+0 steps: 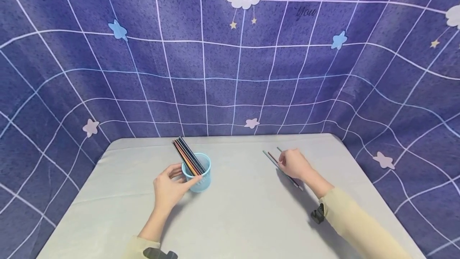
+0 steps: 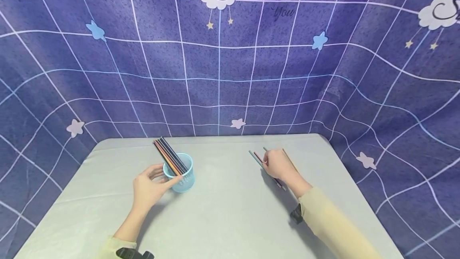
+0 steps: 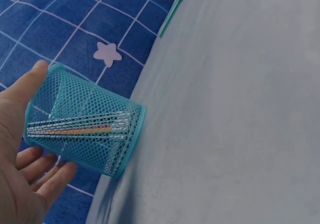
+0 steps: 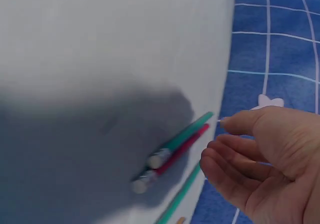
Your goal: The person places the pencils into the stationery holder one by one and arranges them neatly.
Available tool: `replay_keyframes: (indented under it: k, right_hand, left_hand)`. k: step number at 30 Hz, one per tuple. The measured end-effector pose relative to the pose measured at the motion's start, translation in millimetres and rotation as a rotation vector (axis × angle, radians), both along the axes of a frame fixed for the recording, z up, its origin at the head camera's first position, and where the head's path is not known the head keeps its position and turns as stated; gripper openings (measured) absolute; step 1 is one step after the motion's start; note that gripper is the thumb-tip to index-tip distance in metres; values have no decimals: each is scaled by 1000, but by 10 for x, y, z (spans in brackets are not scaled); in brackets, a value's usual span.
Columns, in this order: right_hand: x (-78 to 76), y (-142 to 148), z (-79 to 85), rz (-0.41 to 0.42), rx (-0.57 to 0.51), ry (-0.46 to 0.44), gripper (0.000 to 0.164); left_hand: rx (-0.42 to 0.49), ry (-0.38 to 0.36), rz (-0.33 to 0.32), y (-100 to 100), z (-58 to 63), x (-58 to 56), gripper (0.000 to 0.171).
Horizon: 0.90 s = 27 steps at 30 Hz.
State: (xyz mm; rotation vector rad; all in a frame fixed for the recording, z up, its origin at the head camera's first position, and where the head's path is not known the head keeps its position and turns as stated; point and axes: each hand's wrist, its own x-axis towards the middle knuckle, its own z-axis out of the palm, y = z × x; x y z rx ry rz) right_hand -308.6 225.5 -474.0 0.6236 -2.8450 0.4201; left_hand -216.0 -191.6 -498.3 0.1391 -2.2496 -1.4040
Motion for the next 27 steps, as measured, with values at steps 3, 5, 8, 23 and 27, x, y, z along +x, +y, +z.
replay_keyframes:
  k: [3, 5, 8, 23, 27]
  right_hand:
    - [37, 13, -53, -26, 37, -28, 8]
    - [47, 19, -78, -39, 59, -46, 9]
    - [52, 25, -98, -67, 81, -66, 9]
    - [78, -75, -115, -145, 102, -123, 21]
    - [58, -84, -101, -159, 125, -123, 25]
  left_hand:
    - [-15, -19, -7, 5, -17, -2, 73]
    - [-20, -32, -13, 9, -26, -4, 72]
    - [-26, -51, -14, 12, -33, -9, 71]
    - [-67, -85, -20, 15, 2, -21, 68]
    - [-72, -83, -26, 14, 22, -12, 65]
